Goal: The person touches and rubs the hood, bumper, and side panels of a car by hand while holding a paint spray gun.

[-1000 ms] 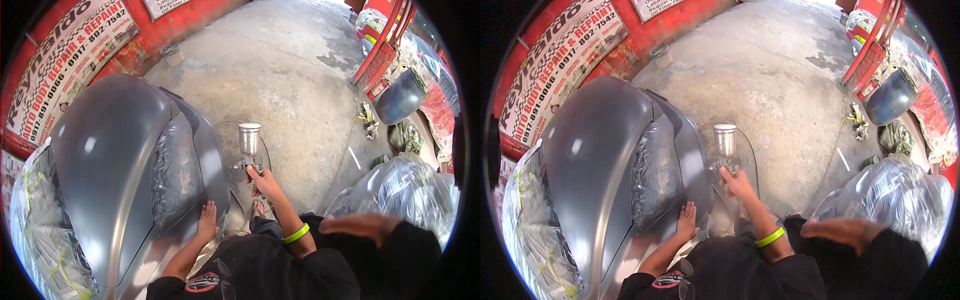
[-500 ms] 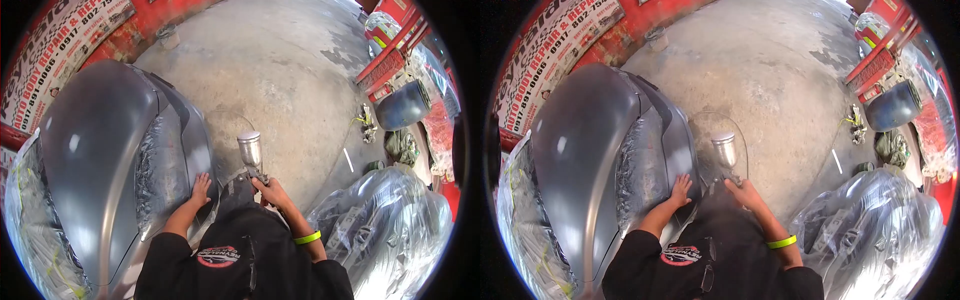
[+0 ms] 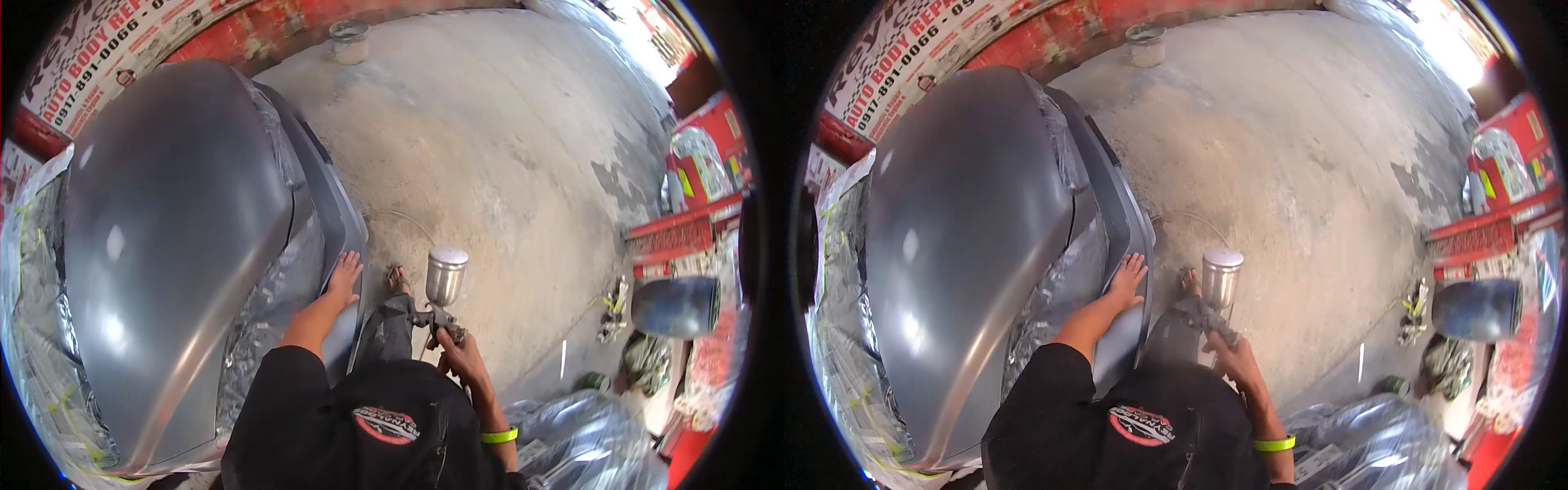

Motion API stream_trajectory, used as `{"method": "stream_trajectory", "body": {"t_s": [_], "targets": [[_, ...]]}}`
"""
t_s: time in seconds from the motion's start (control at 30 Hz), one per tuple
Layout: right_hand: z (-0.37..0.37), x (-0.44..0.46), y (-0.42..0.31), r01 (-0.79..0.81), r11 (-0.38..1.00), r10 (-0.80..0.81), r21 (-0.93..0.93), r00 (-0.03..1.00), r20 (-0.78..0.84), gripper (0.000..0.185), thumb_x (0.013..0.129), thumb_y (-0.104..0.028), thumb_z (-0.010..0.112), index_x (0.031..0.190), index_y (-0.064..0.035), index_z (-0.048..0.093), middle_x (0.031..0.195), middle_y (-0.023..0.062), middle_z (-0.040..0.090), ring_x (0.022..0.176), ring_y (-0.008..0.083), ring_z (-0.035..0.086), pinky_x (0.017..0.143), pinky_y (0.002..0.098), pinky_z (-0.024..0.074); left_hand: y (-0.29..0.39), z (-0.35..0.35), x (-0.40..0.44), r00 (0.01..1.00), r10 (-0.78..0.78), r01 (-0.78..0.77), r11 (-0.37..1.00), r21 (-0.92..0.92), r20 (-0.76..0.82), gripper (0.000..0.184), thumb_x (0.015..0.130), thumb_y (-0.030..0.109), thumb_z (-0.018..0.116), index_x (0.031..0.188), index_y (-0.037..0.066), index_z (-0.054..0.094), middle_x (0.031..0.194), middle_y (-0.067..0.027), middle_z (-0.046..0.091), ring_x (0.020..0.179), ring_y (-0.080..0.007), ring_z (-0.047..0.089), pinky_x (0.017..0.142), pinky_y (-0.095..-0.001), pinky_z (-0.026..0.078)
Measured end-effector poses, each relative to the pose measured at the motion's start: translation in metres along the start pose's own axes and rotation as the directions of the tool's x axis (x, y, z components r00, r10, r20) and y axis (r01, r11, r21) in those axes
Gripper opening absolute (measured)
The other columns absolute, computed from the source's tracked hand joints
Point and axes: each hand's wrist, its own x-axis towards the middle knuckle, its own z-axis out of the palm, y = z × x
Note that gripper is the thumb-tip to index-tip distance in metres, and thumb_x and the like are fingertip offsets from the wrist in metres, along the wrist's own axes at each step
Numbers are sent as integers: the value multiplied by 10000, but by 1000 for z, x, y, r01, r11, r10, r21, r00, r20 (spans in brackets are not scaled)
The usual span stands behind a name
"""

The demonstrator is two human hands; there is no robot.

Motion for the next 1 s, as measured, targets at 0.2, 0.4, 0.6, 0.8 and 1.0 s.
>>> {"method": "stream_trajectory", "body": {"t_s": [0.2, 0.4, 0.6, 0.8, 1.0], "targets": [[-25, 96, -67, -37, 999, 37, 4, 998, 55, 445, 1060, -433, 553, 957, -26, 699, 600, 18, 617, 449, 124, 607, 422, 273, 434, -97, -12, 105, 995, -101, 100, 950, -297, 10, 946, 947, 688, 504, 1648, 116, 229, 1732, -117, 124, 1600, -325, 44, 1262, -572, 63], [-45, 153, -118, -206, 978, 205, 16, 978, 39, 326, 988, -274, 632, 1052, 37, 705, 789, 59, 675, 532, 112, 567, 510, 301, 472, -133, -6, 163, 969, -247, 235, 912, -336, 6, 961, 948, 634, 541, 1616, 6, 253, 1709, -170, 174, 1596, -334, 64, 1282, -500, 75], [-49, 178, -118, -128, 991, 134, -44, 976, 169, 494, 1048, -479, 570, 966, -10, 701, 669, 27, 646, 477, 125, 618, 442, 273, 458, -69, -31, 103, 999, 28, -21, 963, -269, 25, 945, 920, 585, 594, 1595, -7, 299, 1688, -188, 234, 1579, -357, 147, 1293, -479, 71], [-59, 175, -87, -138, 990, 144, -42, 959, 246, 476, 1037, -459, 602, 976, 4, 691, 739, 36, 663, 491, 116, 603, 451, 283, 475, 59, 40, -19, 935, 355, -355, 931, -82, -13, 750, 1011, 450, 485, 1595, 12, 311, 1693, -153, 248, 1582, -303, 173, 1300, -465, 75], [-88, 151, -64, -94, 994, 104, -46, 951, 291, 466, 1042, -445, 598, 967, 8, 679, 752, 34, 653, 493, 108, 597, 450, 282, 476, 197, 118, -172, 766, 552, -388, 805, -448, 328, 747, 979, 616, 481, 1448, 36, 519, 1552, -168, 454, 1450, -284, 406, 1168, -453, 306]]}}
